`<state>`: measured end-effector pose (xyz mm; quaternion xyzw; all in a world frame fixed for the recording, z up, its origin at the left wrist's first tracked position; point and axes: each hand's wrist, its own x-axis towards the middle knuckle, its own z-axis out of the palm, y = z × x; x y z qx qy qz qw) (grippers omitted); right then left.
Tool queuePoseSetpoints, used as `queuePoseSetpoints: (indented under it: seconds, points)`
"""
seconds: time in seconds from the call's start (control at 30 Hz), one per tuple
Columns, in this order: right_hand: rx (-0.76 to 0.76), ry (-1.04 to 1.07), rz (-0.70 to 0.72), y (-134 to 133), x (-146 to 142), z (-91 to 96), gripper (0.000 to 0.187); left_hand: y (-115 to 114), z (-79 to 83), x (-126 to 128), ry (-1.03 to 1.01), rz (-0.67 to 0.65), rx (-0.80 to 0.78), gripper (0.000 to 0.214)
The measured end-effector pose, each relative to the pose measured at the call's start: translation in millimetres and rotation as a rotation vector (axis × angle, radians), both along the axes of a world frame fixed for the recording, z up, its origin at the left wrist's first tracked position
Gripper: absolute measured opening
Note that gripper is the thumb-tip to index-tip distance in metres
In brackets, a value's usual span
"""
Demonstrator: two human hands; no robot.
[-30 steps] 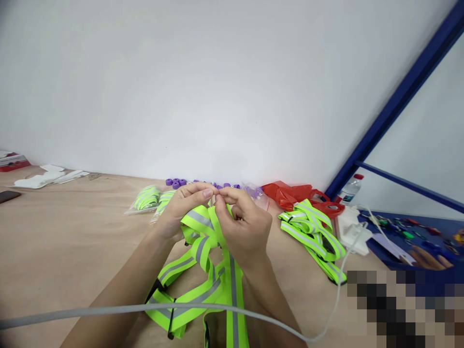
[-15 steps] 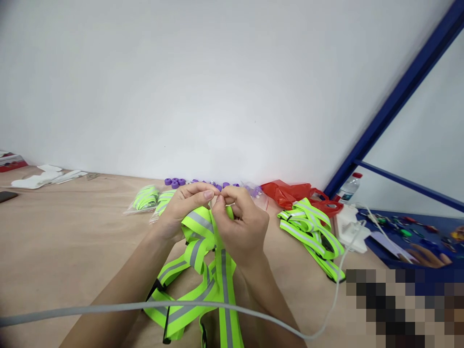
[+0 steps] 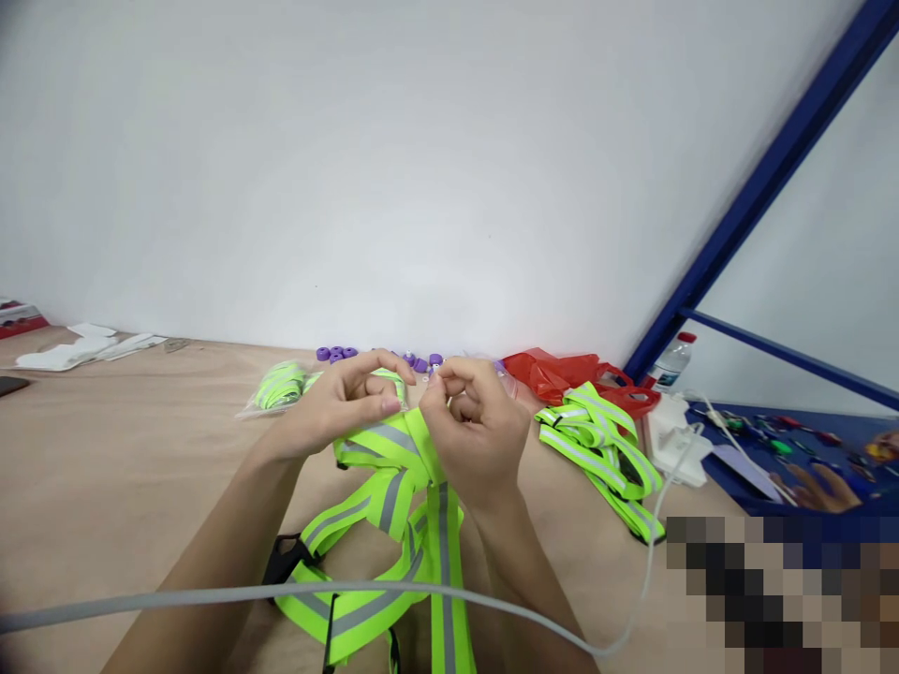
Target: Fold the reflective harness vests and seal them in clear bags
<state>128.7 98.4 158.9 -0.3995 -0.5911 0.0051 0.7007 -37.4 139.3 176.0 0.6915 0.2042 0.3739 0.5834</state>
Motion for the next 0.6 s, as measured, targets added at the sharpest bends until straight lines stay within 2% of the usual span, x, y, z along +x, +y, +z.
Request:
queuePoseSetpoints:
  seconds: [0.07,0.17,0.37,0.6]
  points:
    - [0.003,0.025,0.009,0.6,0.9,1.6,0.007,-2.7,4.6,-7.2,0.121,-0.013,0.035,0.033]
    - [-0.035,0.058,0.04,0.6,0.6,3.5,0.005,-9.2,10.3,-10.4,0.21,0.046,0.105,0.027]
    - [-0.143,-0.006,0.23,-0.7,-0.7,1.8,0.006,-18.7,12.2,-2.9,0.076,0.203,0.22,0.011]
    - [-0.14,-0.039,0.247,-2.7,0.8,-0.1,0.008,-16.6,7.6,-1.4,-0.058,0.393,0.306,0.015]
